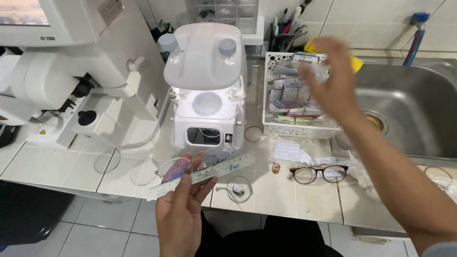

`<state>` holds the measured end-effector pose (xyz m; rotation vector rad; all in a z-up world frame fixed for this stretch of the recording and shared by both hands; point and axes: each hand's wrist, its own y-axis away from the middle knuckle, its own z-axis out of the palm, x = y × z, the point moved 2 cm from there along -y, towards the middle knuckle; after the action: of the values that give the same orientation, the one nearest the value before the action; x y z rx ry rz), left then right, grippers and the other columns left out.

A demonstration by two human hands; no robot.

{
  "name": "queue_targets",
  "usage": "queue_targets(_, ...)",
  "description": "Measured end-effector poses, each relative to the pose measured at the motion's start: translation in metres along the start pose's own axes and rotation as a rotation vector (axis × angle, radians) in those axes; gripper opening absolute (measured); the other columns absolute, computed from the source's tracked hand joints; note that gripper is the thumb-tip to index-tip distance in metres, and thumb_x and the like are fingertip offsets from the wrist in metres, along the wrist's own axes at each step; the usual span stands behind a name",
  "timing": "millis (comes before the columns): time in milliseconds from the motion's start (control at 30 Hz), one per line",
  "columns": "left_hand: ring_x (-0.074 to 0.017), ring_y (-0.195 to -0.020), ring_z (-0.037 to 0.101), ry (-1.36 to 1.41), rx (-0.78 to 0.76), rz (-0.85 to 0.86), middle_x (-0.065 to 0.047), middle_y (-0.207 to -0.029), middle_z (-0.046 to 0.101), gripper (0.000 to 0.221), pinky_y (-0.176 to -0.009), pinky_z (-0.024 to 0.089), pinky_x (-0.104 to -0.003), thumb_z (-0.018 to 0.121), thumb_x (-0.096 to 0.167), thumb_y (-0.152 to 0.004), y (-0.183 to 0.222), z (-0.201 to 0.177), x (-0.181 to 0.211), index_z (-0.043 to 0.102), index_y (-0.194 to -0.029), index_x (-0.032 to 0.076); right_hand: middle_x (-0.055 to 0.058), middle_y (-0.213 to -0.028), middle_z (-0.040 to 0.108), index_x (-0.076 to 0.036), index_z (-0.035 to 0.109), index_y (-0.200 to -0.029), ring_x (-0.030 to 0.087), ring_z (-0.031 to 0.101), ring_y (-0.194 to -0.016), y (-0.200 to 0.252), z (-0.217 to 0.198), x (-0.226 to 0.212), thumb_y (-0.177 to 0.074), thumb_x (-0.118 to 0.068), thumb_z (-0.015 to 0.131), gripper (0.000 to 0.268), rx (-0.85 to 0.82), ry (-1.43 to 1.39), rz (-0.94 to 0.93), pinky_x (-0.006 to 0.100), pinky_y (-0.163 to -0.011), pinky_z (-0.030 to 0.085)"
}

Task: Marking eyeglass lenses with a ruler and pen before placing them into a blocking machine for processing.

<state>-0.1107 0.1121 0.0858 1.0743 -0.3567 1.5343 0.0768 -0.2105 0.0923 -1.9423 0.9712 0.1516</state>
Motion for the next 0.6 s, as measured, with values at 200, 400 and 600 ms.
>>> queue_targets(200,-0.0424,-0.126,0.067,0.001,0.023,0.059,-0.033,-0.129,0.068,0.042,-0.09,0.059,-0.051,0.045,0.001,-0.097,-0.002,-0.012,-0.006,0.055,-0.136,-0.012,0.024,-0.16,0.039,-0.008,0.034,-0.16,0.043,0.032,-0.147,0.028,-0.064,0.247,-0.078,-0.021,0.077,0.094,-0.312,0.544,0.642,0.055,-0.119,0.02)
queue_targets(400,-0.0481,-0.118,0.068,-0.041,0.122,0.082,-0.036,-0.129,0.068,0.045,-0.086,0.057,-0.055,0.045,0.002,-0.094,-0.001,-0.001,-0.009,0.054,-0.136,-0.014,0.028,-0.145,0.051,-0.034,0.022,-0.164,0.051,0.05,-0.126,0.038,-0.057,0.248,-0.083,-0.031,0.081,0.1,-0.403,0.893,0.76,0.058,-0.097,0.048)
queue_targets(600,-0.0462,-0.139,0.057,-0.152,0.105,0.015,-0.033,-0.142,0.059,0.052,-0.094,0.049,-0.062,0.031,0.001,-0.1,-0.023,-0.021,-0.015,0.042,-0.15,-0.009,0.023,-0.14,0.057,-0.026,0.043,-0.155,0.05,0.055,-0.119,0.022,-0.095,0.217,-0.083,-0.041,0.074,0.08,-0.262,0.852,0.702,0.072,-0.095,0.04)
